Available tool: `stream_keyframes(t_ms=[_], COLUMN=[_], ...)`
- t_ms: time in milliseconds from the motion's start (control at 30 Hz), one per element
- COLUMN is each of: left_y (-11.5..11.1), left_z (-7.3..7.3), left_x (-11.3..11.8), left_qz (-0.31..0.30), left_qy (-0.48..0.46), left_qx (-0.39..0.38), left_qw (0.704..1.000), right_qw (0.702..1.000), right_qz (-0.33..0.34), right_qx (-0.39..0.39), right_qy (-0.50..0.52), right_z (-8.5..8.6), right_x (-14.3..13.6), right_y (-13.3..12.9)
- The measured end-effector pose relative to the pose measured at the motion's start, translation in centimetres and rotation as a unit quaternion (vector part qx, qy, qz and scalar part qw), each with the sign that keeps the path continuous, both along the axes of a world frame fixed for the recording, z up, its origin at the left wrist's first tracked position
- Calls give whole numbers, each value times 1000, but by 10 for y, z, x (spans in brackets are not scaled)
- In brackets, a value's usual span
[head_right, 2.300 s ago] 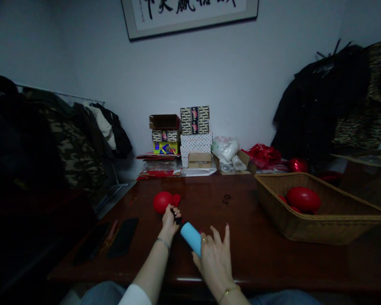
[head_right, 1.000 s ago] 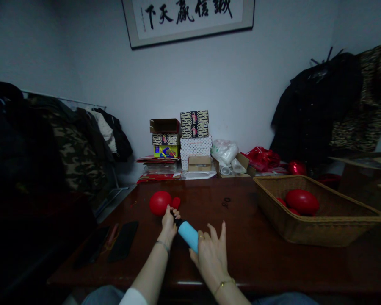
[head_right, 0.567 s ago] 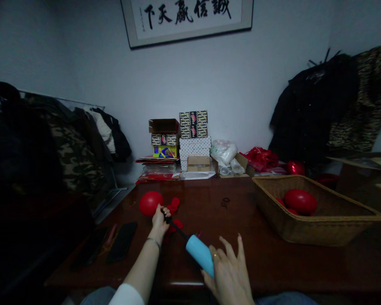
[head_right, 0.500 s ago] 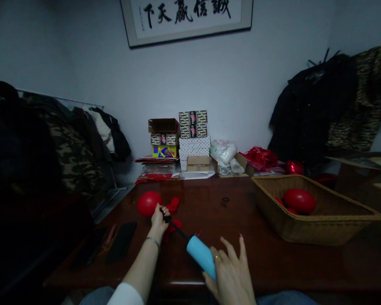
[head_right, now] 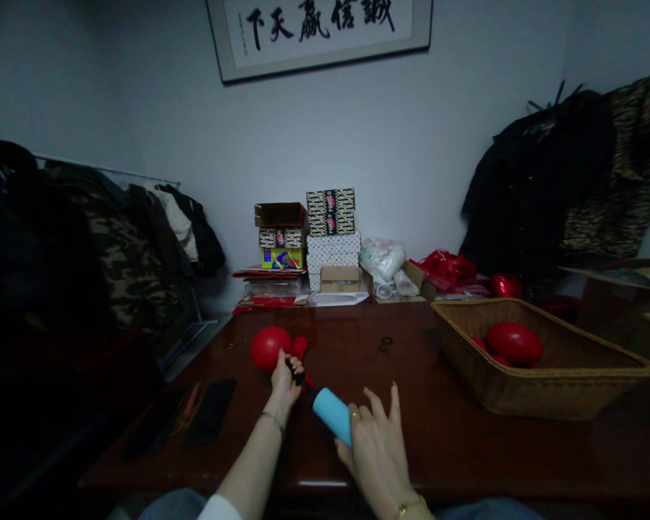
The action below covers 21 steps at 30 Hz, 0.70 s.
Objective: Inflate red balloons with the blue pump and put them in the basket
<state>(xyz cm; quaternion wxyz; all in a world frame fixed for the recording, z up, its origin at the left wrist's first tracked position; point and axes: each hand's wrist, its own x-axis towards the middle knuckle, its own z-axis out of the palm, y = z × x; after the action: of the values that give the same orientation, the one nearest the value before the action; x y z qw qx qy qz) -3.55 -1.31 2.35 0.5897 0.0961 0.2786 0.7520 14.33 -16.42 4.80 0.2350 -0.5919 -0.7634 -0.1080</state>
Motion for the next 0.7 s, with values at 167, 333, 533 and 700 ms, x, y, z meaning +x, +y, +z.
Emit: stream_keyframes(t_ms=[167,333,533,700], left_y=[-5,-4,1,7], left_z=[-4,-12,-21,-20], left_x=[15,16,7,-10], left_qz=[-19,-17,1,5], left_qy=[5,23,15,17], left_qx=[-14,-26,-38,-24], left_qw=[1000,999,999,1000], right_qw=[1000,999,999,999], right_qz=[-8,-4,-2,3], right_qx=[-20,-36,-36,-31], right_qy=[-4,5,19,29], right_z=[6,1,-11,-19], right_x=[-18,-27,-21,-2], right_y=[17,22,10,-6])
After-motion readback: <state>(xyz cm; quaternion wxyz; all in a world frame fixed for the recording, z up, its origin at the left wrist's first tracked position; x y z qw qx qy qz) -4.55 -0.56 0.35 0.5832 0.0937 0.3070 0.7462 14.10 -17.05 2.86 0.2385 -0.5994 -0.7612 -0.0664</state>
